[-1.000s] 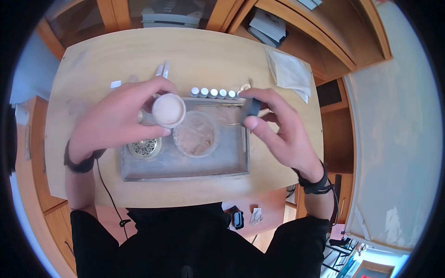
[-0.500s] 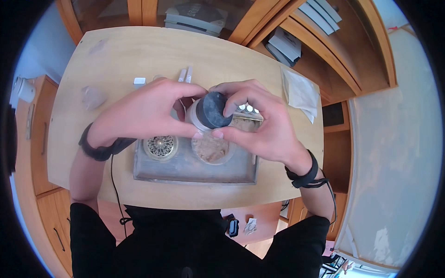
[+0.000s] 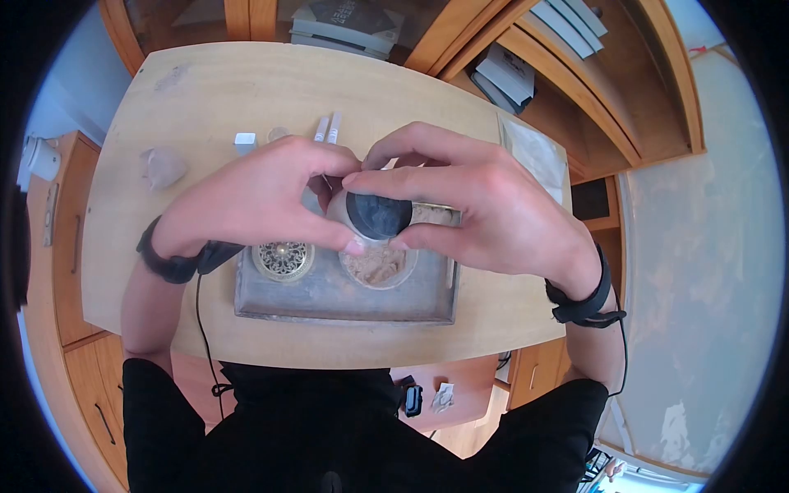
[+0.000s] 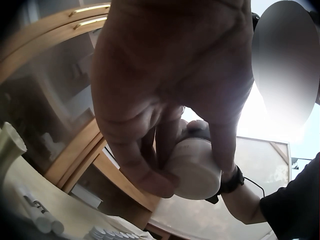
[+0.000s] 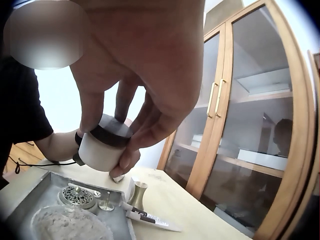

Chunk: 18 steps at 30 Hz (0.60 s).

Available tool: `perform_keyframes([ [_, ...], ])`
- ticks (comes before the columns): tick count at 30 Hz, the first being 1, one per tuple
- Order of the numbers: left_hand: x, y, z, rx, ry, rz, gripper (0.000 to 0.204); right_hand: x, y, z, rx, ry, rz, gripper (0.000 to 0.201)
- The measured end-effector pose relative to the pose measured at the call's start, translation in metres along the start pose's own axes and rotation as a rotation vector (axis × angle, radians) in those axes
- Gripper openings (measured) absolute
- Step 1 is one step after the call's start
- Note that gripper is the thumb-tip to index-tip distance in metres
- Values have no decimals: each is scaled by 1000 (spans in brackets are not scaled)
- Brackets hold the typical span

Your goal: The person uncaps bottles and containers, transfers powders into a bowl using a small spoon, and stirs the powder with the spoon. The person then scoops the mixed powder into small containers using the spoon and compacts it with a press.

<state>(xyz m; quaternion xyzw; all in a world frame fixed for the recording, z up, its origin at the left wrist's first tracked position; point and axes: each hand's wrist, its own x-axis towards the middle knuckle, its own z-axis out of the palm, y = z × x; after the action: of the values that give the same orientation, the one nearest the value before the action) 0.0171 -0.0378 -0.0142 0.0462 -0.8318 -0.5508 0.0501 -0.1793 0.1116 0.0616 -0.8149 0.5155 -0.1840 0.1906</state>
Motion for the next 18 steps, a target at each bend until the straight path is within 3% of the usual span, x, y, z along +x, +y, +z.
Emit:
perform_keyframes([
  [4,-2,1,0,26,-10,8,46,5,-6,-1,-82,-31,-13,54],
  [6,-2,2,1,21,-9,5,45,5,-12,0,-154,-8,115,43],
  [10,1,3,5,8,-9,-4,42,4,-15,8,-341,-53,236,48],
  [12,3,0,7,64,8,26,42,5,-9,16,-282,142,77,49],
  [13,3,-1,8,111,62,53,43,5,-9,16,-282,141,76,49],
  [15,4,-8,11,161,123,81,44,5,-12,15,-371,53,248,48],
  [18,9,-17,15,205,198,179,45,7,-8,17,-328,90,241,48],
])
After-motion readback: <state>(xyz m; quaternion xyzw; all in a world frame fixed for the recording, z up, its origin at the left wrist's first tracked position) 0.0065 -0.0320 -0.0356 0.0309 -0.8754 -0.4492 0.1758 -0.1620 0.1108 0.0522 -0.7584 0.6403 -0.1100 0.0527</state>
